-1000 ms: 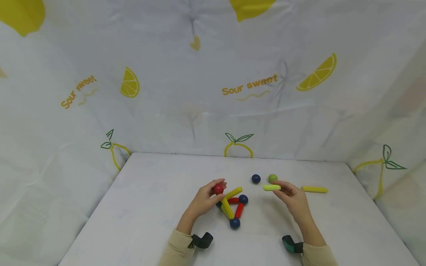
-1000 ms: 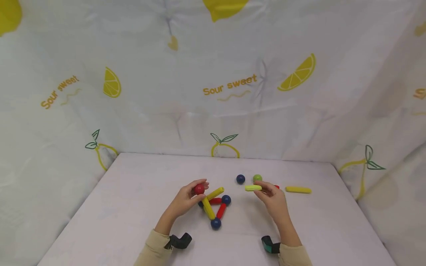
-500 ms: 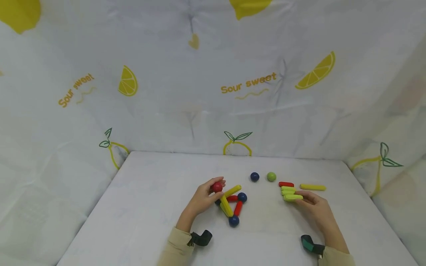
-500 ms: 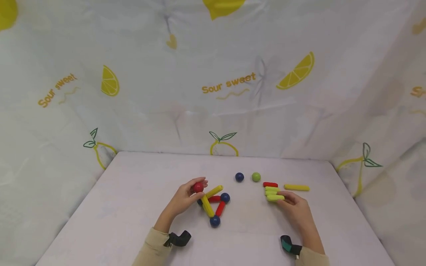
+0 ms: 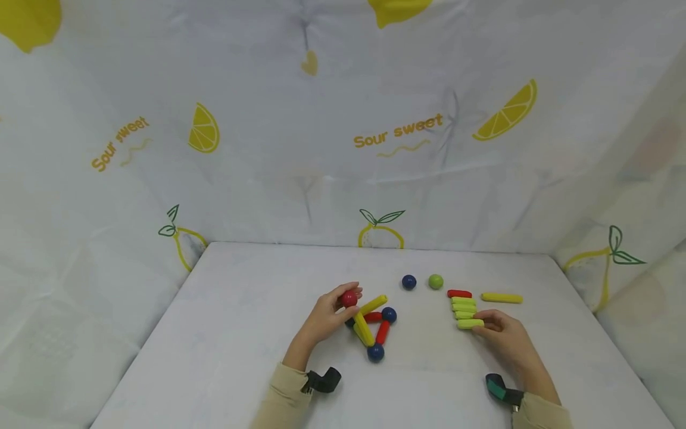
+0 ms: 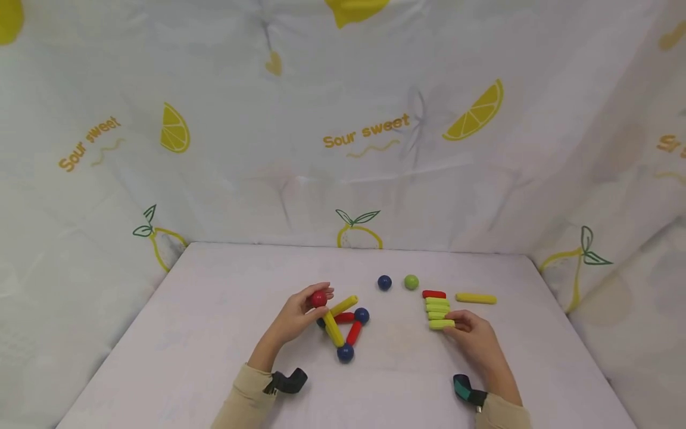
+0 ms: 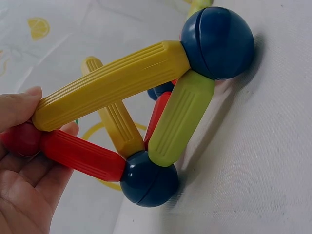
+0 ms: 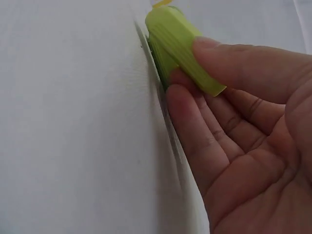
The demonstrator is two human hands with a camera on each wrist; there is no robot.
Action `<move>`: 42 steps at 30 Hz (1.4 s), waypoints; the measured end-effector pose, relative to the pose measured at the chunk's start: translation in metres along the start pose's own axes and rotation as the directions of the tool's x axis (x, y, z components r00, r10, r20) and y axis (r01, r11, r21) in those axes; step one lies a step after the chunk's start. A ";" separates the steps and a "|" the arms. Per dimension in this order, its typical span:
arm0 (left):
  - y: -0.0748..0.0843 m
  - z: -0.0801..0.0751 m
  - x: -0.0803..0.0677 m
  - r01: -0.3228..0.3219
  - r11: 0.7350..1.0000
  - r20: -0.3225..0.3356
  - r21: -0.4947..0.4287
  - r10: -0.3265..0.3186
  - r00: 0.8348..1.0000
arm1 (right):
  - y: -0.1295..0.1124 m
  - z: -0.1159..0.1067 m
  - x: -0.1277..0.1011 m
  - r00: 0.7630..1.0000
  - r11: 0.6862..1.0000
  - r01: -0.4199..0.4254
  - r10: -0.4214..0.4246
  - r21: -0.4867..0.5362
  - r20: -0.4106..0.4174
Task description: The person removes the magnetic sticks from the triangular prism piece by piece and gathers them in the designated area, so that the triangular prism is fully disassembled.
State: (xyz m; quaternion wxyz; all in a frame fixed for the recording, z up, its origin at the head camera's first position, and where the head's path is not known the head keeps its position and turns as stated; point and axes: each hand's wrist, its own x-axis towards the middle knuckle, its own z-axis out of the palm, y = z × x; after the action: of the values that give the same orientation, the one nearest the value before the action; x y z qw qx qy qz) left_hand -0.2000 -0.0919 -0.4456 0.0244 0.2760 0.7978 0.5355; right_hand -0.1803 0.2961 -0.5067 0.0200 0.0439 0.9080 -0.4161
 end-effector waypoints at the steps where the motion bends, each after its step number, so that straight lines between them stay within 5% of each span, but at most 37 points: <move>1: 0.000 0.000 0.000 -0.001 1.000 -0.001 0.000 0.001 1.000 | 0.000 0.001 0.000 1.000 1.000 -0.001 0.001 -0.013 -0.003; 14: 0.000 0.001 0.000 0.011 1.000 0.006 -0.005 -0.011 1.000 | 0.002 0.004 -0.003 0.997 0.992 -0.002 -0.008 -0.123 -0.077; 26: 0.003 0.002 -0.001 0.022 1.000 -0.006 -0.001 -0.022 1.000 | -0.001 0.007 -0.002 0.993 0.992 -0.009 -0.005 -0.122 -0.117; 36: 0.005 0.001 -0.001 0.038 0.999 -0.005 -0.008 -0.038 0.999 | -0.007 0.003 -0.003 0.986 0.998 0.050 -0.053 -0.025 -0.160; 42: 0.005 0.001 -0.001 0.032 0.999 -0.003 -0.013 -0.032 0.999 | -0.026 0.009 -0.006 0.978 0.978 0.179 -0.166 0.110 -0.125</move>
State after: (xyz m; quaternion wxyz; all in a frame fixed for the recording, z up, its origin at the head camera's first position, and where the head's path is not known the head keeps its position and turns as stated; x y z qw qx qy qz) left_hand -0.1970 -0.0900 -0.4421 0.0336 0.2623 0.7986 0.5407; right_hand -0.1766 0.2719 -0.4925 -0.0712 -0.0101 0.8812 -0.4673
